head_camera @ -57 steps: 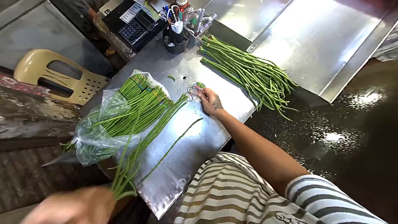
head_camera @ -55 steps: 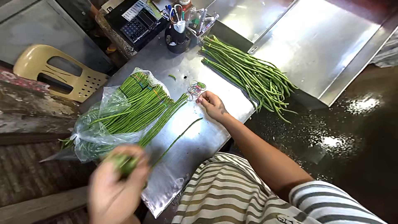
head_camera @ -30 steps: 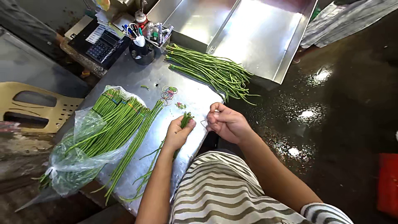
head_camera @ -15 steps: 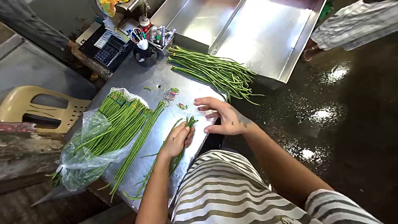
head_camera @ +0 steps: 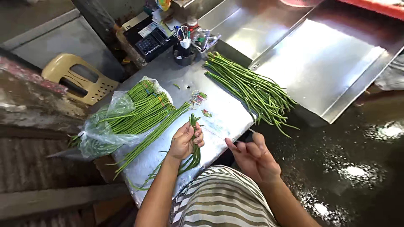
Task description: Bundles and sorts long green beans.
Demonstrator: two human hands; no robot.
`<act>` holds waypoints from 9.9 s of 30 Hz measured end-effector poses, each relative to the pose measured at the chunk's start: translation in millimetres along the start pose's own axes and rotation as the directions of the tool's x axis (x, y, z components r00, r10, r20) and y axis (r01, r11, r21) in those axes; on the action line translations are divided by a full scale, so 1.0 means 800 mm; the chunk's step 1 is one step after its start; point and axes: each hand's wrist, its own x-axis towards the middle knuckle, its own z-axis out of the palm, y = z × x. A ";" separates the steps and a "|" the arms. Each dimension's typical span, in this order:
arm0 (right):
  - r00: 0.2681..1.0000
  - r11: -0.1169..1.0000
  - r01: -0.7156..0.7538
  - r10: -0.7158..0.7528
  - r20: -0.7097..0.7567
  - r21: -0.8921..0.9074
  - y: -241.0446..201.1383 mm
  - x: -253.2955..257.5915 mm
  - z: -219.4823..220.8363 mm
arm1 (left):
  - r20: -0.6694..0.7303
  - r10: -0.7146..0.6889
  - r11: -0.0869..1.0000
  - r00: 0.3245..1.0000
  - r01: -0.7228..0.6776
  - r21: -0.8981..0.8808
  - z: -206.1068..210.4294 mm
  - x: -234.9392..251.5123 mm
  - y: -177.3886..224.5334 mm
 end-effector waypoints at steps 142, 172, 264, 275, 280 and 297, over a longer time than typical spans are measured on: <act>0.935 -0.647 -0.262 0.012 -0.354 -0.716 -0.099 0.317 -0.063 | -0.396 0.374 -0.483 0.839 0.540 0.689 -0.104 -0.016 -0.071; 0.957 -0.274 -0.124 0.220 -0.188 -0.954 0.046 -0.002 -0.141 | -0.689 0.224 -0.497 0.689 0.689 0.528 -0.136 0.041 0.042; 0.990 0.397 0.128 -0.108 0.092 -0.909 -0.027 0.061 0.044 | 0.219 -0.116 0.275 0.969 -0.181 0.944 0.059 0.022 0.017; 0.985 0.422 0.155 -0.137 0.107 -0.893 -0.025 0.072 0.043 | 0.174 -0.138 0.004 0.975 -0.175 0.985 0.064 0.019 0.021; 0.985 0.541 -0.166 0.128 -0.114 -0.825 -0.007 0.095 -0.019 | 0.065 0.002 0.087 0.998 -0.064 0.994 0.048 0.011 0.036; 0.936 -0.446 0.004 0.316 -0.154 -0.895 0.128 0.148 -0.129 | 0.349 0.631 0.200 0.693 -0.580 0.790 0.191 -0.074 0.309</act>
